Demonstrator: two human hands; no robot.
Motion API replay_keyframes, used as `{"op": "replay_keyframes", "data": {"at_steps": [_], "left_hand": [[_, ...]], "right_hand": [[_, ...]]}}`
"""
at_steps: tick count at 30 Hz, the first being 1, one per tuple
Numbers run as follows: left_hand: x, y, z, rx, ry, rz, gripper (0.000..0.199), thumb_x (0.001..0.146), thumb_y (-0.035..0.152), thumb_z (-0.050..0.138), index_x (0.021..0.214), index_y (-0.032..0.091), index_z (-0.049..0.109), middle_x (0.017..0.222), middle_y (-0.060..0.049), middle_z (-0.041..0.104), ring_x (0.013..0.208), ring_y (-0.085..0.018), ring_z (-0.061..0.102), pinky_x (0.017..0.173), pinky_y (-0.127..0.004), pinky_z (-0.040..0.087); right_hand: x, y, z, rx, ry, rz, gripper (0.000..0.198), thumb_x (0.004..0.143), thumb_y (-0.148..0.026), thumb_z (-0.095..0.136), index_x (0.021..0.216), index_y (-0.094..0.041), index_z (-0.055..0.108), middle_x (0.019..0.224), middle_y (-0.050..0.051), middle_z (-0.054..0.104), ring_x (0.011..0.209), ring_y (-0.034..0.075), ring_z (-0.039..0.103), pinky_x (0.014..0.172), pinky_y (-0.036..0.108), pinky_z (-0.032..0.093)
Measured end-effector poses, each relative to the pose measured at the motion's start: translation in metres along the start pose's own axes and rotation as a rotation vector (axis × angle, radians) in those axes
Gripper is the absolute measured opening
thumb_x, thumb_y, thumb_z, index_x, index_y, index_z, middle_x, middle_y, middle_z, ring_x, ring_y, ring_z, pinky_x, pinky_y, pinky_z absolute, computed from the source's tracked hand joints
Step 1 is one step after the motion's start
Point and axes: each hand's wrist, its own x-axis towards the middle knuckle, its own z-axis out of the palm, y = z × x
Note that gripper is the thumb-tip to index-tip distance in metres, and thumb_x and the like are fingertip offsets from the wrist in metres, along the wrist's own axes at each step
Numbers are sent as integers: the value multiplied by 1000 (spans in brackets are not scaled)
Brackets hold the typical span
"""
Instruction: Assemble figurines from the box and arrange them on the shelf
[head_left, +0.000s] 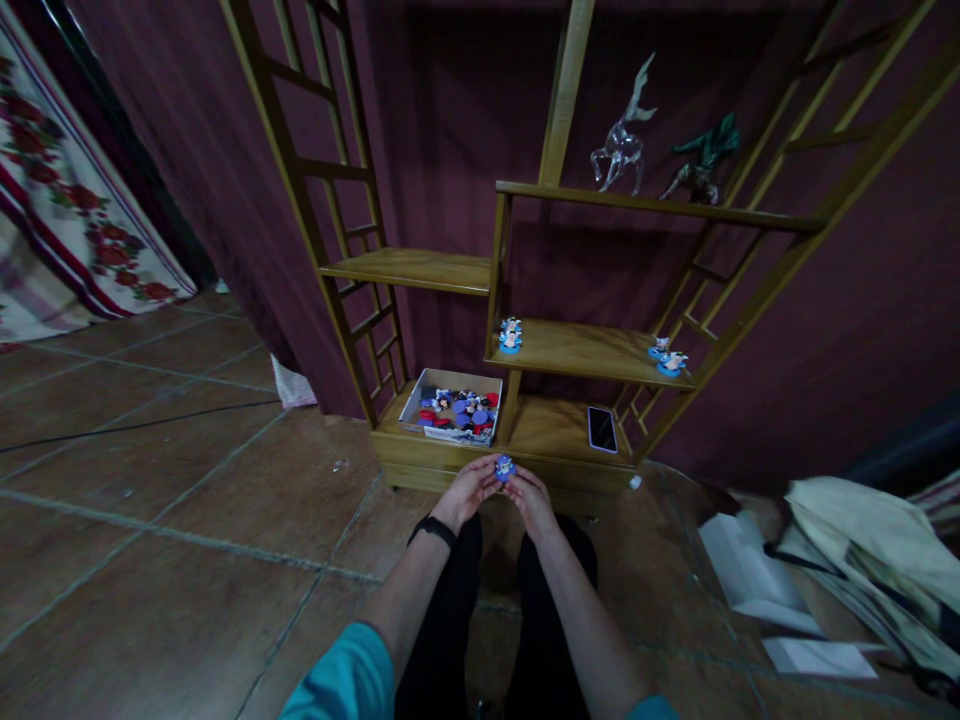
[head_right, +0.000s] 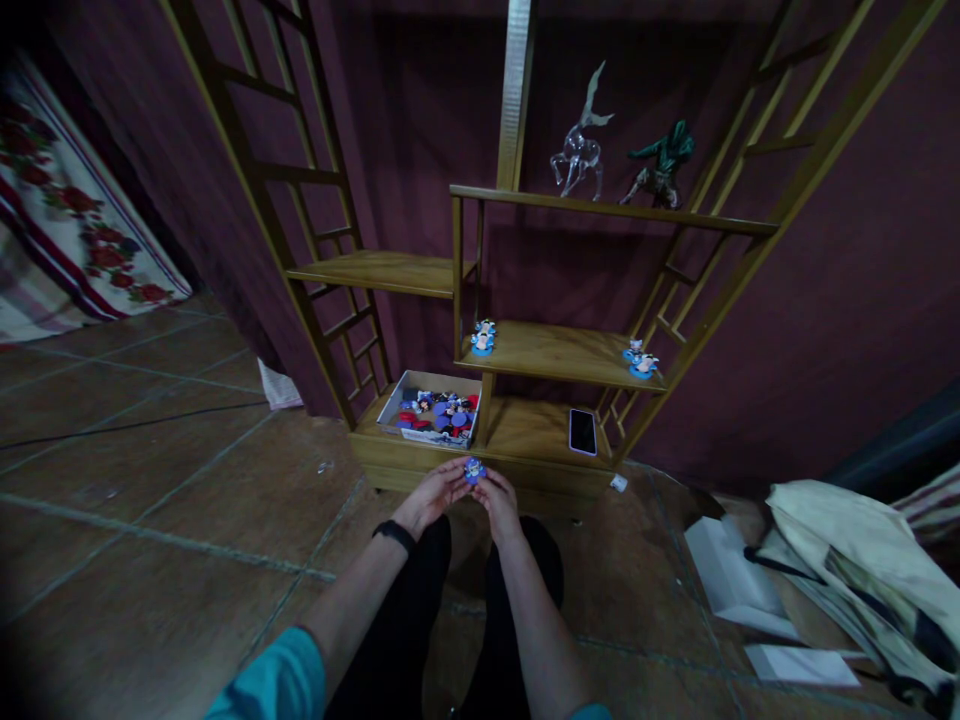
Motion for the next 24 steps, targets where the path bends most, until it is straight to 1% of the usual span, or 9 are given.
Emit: {"op": "replay_keyframes", "data": {"at_steps": [3,6,11,17,21,24], "left_hand": [[0,0,0,-13,12,0,22,77,13,58,98,15,60,87,-8,66,71,-11,63,70,-24,50],[1,1,-1,-2,20,-29,20,77,14,58,97,14,60,86,-8,66,70,-11,63,68,-23,50],[5,2,-4,40,26,-95,18,75,10,59,93,12,60,74,-6,66,61,-10,62,62,-22,51],[10,1,-7,54,-23,-145,17,73,5,59,89,9,61,74,-9,67,61,-12,64,65,-24,52],[13,1,-8,5,-7,-126,14,73,3,60,86,8,60,76,-10,67,64,-14,65,68,-26,53],[15,1,-9,-26,9,-106,11,73,4,60,83,8,60,77,-11,67,66,-14,65,70,-27,54]], "right_hand": [[-1,-1,1,8,23,-9,33,51,-25,75,82,-16,67,64,2,67,56,12,58,59,26,48],[-1,-2,1,-25,47,-18,33,51,-26,74,82,-16,67,61,1,65,53,11,57,55,26,47],[-1,-5,0,-40,20,-72,34,55,-31,73,86,-16,67,67,2,67,55,11,57,55,25,47],[-1,-5,-1,-16,-9,-87,32,59,-35,72,85,-17,67,71,2,68,59,12,59,59,25,48],[1,-3,-2,2,-32,-71,35,58,-36,73,87,-18,66,74,3,69,63,14,61,64,28,49],[3,-1,-3,-21,-30,-48,38,57,-37,73,89,-17,66,74,4,69,65,14,62,64,28,50]]}}
